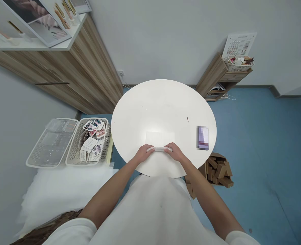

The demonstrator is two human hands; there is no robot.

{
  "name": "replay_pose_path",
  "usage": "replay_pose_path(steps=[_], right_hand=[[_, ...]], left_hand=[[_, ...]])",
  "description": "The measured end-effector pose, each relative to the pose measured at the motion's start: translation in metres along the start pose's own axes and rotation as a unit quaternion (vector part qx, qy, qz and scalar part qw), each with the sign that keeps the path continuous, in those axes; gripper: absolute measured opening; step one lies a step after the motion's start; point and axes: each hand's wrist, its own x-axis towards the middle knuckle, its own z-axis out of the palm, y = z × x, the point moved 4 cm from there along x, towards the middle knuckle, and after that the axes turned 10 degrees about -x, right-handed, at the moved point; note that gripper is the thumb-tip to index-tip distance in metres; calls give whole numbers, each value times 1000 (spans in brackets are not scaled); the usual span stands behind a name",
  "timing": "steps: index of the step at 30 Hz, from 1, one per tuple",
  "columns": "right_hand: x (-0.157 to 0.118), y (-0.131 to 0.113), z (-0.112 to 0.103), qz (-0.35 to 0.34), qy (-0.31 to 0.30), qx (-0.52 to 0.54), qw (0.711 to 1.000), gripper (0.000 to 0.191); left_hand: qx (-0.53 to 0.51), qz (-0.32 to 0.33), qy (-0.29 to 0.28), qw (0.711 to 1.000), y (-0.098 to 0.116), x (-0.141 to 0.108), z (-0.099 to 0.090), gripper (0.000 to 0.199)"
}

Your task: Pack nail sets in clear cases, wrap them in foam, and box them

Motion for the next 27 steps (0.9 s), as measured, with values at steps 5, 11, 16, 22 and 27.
replay_pose_path(steps=[5,11,16,22,27], right_hand=[[12,7,-3,40,-9,53,998,32],[21,18,1,53,16,44,997,27],[26,26,7,83,54,29,995,25],[28,30,12,99,87,13,991,23],[23,30,11,105,120,9,987,32]], left_hand=[[-48,-69,69,994,-23,9,-13,31],[-6,-107,106,989,-35,17,-14,30],[38,-137,114,983,-36,18,-11,23],[229,-16,173,958,-4,10,-3,46],[309,150,-27,939,21,4,40,48]])
